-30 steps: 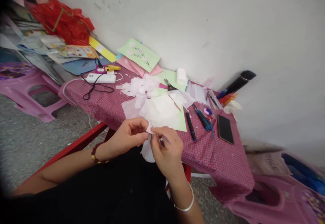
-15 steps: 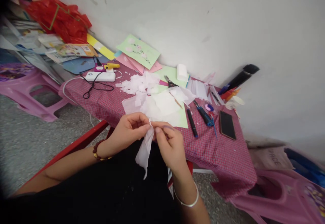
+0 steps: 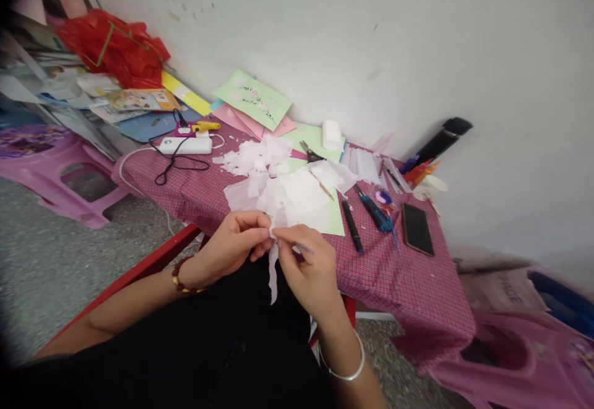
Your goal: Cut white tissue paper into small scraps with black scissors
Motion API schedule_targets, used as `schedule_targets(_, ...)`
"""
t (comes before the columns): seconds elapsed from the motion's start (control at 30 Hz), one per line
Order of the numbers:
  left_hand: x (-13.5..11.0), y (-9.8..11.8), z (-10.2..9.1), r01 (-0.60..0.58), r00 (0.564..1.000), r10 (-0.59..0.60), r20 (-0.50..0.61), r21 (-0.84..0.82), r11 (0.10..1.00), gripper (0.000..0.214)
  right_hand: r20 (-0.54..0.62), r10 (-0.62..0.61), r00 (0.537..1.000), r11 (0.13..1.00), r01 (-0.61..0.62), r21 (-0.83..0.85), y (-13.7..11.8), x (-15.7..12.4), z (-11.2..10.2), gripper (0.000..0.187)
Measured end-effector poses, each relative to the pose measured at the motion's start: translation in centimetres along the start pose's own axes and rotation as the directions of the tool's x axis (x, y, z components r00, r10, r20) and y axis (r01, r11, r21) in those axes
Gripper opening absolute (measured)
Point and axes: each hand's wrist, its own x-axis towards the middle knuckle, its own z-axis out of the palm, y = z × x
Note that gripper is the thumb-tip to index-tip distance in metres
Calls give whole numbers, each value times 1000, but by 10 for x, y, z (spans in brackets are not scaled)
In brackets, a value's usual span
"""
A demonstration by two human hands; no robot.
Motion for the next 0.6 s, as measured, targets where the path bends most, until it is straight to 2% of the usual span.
schedule_targets(0.17, -2, 2, 0, -6, 1000, 6, 16, 25, 1000, 9, 8, 45, 999, 988, -45, 149, 3, 2, -1, 18)
schedule_targets(0.33, -2, 5, 2, 83, 996, -82, 14, -46, 995, 22, 46, 31, 998, 968, -42, 248, 7, 4, -4, 17)
schedule_targets(0.43, 0, 3, 2, 127, 992, -125, 26, -79, 989, 18, 82, 14, 997, 967, -34, 254, 9, 4, -6, 17)
schedule_targets(0.6, -2, 1, 2, 73, 995, -72, 71, -10, 997, 13, 121, 18, 992, 944, -57, 325, 13, 3, -9, 14)
